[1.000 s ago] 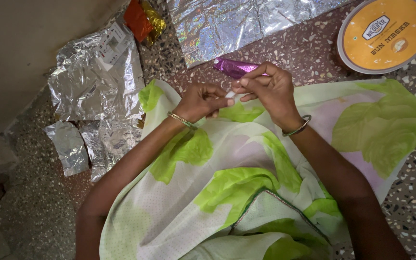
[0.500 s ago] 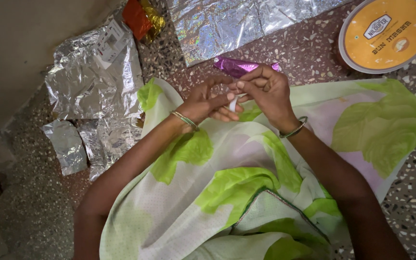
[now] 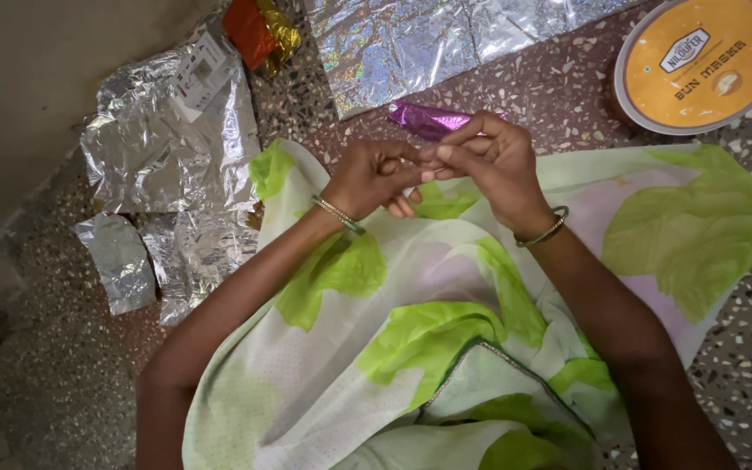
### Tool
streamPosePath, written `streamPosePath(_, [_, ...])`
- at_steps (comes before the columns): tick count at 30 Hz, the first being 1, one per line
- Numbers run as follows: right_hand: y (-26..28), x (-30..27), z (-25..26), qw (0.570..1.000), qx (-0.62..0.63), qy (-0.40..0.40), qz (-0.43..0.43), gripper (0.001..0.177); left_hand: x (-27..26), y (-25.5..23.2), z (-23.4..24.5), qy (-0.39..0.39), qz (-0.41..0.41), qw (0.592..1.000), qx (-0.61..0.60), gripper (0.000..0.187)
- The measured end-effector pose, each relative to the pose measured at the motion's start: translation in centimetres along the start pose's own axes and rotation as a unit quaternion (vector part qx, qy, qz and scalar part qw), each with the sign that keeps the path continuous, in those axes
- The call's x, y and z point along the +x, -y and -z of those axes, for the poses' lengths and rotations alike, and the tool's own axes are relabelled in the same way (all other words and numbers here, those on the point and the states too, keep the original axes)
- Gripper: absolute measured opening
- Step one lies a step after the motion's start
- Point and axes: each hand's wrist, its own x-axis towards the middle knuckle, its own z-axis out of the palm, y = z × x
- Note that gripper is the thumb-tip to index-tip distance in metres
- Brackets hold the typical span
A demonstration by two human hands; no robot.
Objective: The person sits on the floor and repeatedly cuts small pieces of white tape using scissors. They handle the tape roll and scissors, cutting and placing pieces on the floor.
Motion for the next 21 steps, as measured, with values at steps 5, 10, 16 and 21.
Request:
streamPosePath(5, [0.4, 0.1, 0.2, 0.999, 0.042, 0.008, -0.032, 0.003, -0.2, -0.1, 0.0, 0.003, 0.002, 1.0, 0.005, 0.026])
streamPosePath(10, [0.5, 0.3, 1.1, 0.995, 0.081, 0.028, -0.053, 0.002, -0.3, 0.2, 0.1, 0.013, -0.01, 1.0, -0.012, 0.028])
streamPosePath(16, [0.1, 0.3, 1.2, 0.995, 0.07, 0.039, -0.067, 0.004, -0.1, 0.6, 0.3, 0.064, 0.038, 0.994, -0.076, 0.031])
streamPosePath(21, [-0.2, 0.2, 0.8, 0.994, 0.062, 0.055, -0.071, 0.007, -0.2, 1.4, 0.2, 0.143, 0.041, 0.976, -0.156, 0.043])
